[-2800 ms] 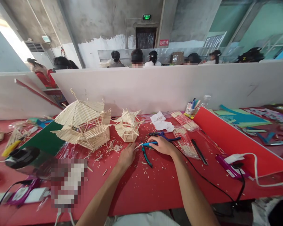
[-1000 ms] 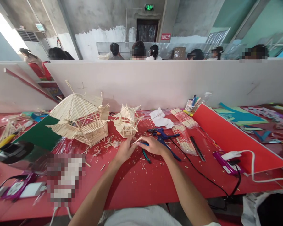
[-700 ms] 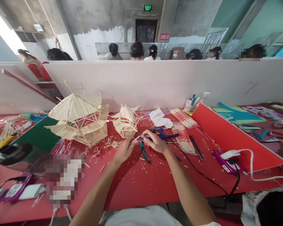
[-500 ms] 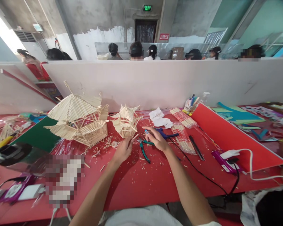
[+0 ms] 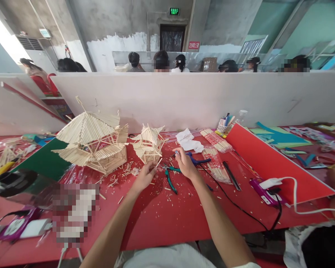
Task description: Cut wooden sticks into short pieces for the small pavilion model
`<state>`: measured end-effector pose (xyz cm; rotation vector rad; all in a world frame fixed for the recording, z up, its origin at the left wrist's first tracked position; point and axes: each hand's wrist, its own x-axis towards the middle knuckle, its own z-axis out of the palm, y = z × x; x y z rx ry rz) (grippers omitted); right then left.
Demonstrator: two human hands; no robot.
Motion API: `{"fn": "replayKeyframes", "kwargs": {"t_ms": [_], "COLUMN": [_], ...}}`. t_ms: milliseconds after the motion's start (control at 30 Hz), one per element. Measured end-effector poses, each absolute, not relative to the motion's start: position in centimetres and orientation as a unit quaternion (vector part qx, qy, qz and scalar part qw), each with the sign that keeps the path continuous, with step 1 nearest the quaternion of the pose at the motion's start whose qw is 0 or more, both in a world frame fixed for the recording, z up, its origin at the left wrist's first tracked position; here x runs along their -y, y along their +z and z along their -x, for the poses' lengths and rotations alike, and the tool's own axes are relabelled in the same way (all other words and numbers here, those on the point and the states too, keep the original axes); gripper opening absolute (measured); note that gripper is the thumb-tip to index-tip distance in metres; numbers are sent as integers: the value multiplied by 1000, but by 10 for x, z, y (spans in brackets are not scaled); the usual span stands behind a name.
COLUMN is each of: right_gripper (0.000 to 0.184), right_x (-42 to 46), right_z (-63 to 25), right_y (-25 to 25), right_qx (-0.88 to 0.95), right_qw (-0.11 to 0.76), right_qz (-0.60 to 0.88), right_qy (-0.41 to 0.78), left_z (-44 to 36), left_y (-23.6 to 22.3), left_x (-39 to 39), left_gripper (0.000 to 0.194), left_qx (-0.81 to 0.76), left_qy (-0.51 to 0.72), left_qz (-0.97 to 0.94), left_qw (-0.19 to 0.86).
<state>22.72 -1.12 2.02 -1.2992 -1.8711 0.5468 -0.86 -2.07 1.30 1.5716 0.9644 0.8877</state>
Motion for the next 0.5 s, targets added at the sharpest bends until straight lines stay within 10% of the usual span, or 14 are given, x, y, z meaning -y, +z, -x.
{"fn": "replayKeyframes", "kwargs": {"t_ms": [500], "right_gripper": [59], "right_x": [2], "right_z": [-221], "right_y": [6], "right_qx": [776], "right_qw": [382], "right_qz": [490], "right_qy": [109], "left_z": [9], "left_y": [9], "left_x": [20], "left_gripper": [37], "left_qx": [-387], "left_qy": [392], "left_qz": [-597], "left_qw": [583]}}
